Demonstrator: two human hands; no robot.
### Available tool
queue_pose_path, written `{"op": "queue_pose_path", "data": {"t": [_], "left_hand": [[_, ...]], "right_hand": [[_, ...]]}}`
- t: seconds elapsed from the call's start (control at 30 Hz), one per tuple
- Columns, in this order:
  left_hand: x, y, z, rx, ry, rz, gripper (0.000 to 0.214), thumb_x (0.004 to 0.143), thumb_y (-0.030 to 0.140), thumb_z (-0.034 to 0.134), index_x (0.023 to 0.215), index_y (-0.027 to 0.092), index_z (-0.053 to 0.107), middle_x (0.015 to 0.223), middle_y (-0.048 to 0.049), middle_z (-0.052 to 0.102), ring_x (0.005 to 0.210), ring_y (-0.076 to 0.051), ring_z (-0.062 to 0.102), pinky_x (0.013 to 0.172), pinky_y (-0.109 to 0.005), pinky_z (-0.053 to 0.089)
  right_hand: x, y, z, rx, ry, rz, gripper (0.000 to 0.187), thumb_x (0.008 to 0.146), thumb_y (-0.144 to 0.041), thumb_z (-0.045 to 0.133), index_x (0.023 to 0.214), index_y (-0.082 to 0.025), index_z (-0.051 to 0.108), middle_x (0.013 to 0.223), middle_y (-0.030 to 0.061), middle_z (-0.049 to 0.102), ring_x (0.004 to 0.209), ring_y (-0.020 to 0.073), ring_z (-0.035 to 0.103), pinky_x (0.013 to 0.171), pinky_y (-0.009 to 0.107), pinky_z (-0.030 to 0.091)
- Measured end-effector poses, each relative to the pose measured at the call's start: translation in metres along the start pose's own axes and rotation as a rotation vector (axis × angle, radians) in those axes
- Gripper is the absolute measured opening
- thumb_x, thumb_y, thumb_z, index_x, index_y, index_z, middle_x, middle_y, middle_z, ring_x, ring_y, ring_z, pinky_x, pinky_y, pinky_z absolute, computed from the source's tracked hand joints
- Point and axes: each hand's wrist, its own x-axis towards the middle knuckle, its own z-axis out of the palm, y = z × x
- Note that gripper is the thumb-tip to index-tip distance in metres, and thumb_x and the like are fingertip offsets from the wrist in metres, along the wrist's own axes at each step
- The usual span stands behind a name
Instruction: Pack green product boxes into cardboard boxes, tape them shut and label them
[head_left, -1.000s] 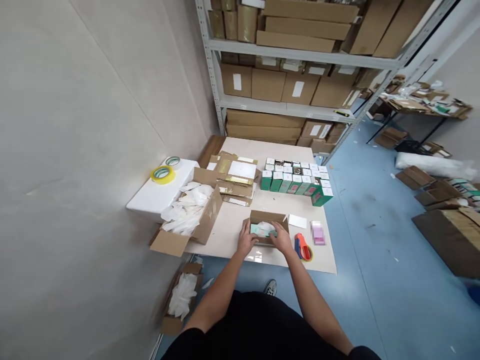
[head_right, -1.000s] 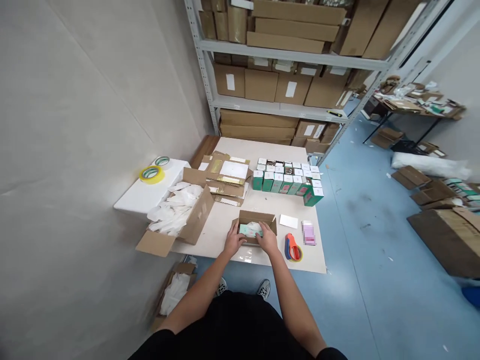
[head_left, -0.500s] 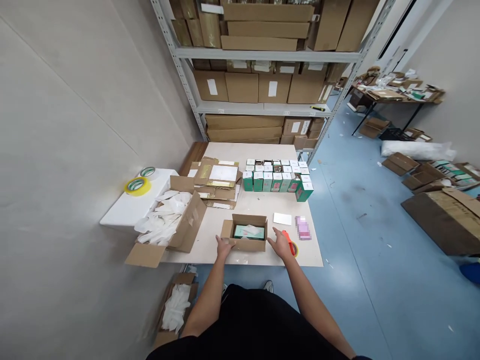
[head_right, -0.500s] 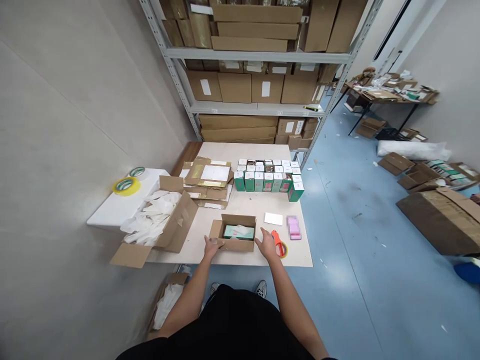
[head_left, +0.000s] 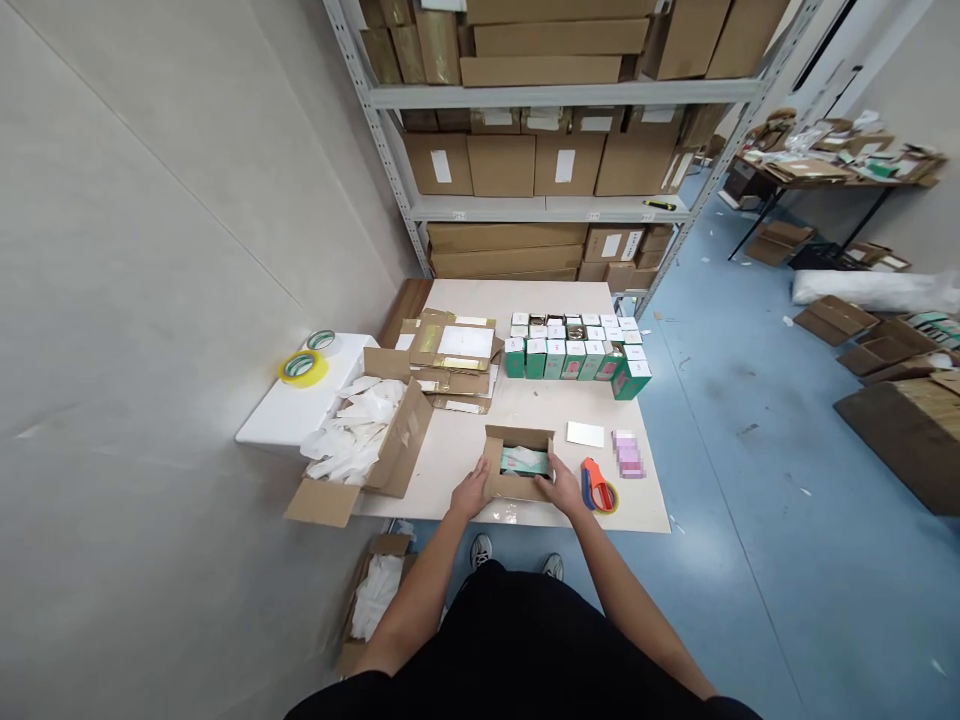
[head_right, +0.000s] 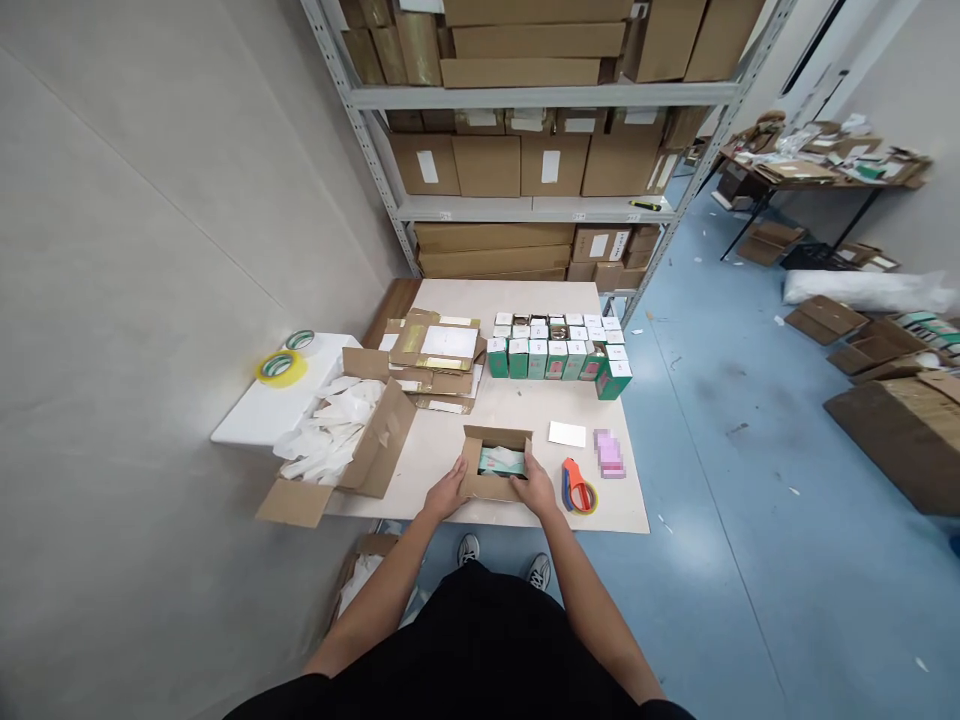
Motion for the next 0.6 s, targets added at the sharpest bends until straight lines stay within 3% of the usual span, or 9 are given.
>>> {"op": "queue_pose_path", "data": {"t": [0.13, 0.27, 0.33, 0.4, 0.47, 0.53, 0.6], "left_hand": [[0.0, -0.003, 0.0, -0.023, -0.024, -0.042, 0.093, 0.076, 0.036, 0.077, 0.16, 0.032, 0.036, 0.171, -0.005, 0.02, 0.124, -0.03, 0.065, 0.095, -0.033, 0.053], [0.006, -0.005, -0.012, 0.013, -0.143, -0.011, 0.078, 0.076, 0.038, 0.078, 0.149, 0.03, 0.053, 0.171, -0.0044, 0.024, 0.132, -0.032, 0.06, 0.1, -0.034, 0.05], [0.011, -0.004, -0.023, 0.038, -0.195, 0.023, 0.06, 0.083, 0.041, 0.072, 0.141, 0.028, 0.061, 0.169, -0.0051, 0.029, 0.132, -0.032, 0.059, 0.101, -0.036, 0.049], [0.017, -0.001, -0.033, 0.068, -0.189, 0.04, 0.041, 0.093, 0.045, 0.061, 0.129, 0.027, 0.068, 0.16, -0.0077, 0.047, 0.126, -0.032, 0.063, 0.099, -0.038, 0.049], [0.022, 0.002, -0.039, 0.102, -0.119, 0.033, 0.036, 0.098, 0.046, 0.053, 0.12, 0.025, 0.072, 0.137, -0.0112, 0.067, 0.117, -0.031, 0.066, 0.096, -0.039, 0.05], [0.024, 0.004, -0.039, 0.121, -0.017, 0.034, 0.034, 0.099, 0.042, 0.052, 0.12, 0.024, 0.072, 0.121, -0.0121, 0.072, 0.114, -0.03, 0.066, 0.095, -0.038, 0.05], [0.025, 0.005, -0.035, 0.111, 0.082, 0.05, 0.036, 0.098, 0.034, 0.054, 0.13, 0.023, 0.068, 0.124, -0.0124, 0.069, 0.117, -0.029, 0.063, 0.098, -0.037, 0.05]], "right_hand": [[-0.007, 0.005, 0.008, -0.017, -0.106, -0.004, 0.072, 0.084, -0.043, 0.07, 0.151, -0.025, 0.051, 0.157, 0.0103, 0.049, 0.145, 0.0299, 0.046, 0.118, 0.047, 0.039], [-0.02, 0.017, 0.009, 0.003, -0.263, 0.009, 0.087, 0.074, -0.056, 0.078, 0.15, -0.022, 0.052, 0.164, 0.0129, 0.039, 0.15, 0.0337, 0.038, 0.122, 0.05, 0.032], [-0.022, 0.019, 0.012, 0.072, -0.257, -0.002, 0.092, 0.07, -0.057, 0.08, 0.151, -0.022, 0.051, 0.163, 0.0136, 0.04, 0.149, 0.0326, 0.04, 0.121, 0.048, 0.034], [-0.021, 0.018, 0.017, 0.179, -0.147, 0.048, 0.085, 0.075, -0.056, 0.076, 0.149, -0.021, 0.051, 0.156, 0.0146, 0.05, 0.142, 0.0303, 0.05, 0.115, 0.046, 0.042], [-0.016, 0.015, 0.025, 0.272, 0.031, 0.158, 0.074, 0.082, -0.053, 0.068, 0.146, -0.02, 0.052, 0.141, 0.0146, 0.064, 0.125, 0.0286, 0.064, 0.105, 0.044, 0.05], [-0.011, 0.011, 0.036, 0.276, 0.21, 0.293, 0.068, 0.082, -0.051, 0.066, 0.14, -0.018, 0.055, 0.125, 0.0145, 0.072, 0.106, 0.0284, 0.071, 0.094, 0.042, 0.055], [-0.006, 0.008, 0.048, 0.188, 0.352, 0.423, 0.066, 0.079, -0.05, 0.068, 0.134, -0.015, 0.058, 0.117, 0.0153, 0.071, 0.095, 0.029, 0.071, 0.088, 0.041, 0.056]]}}
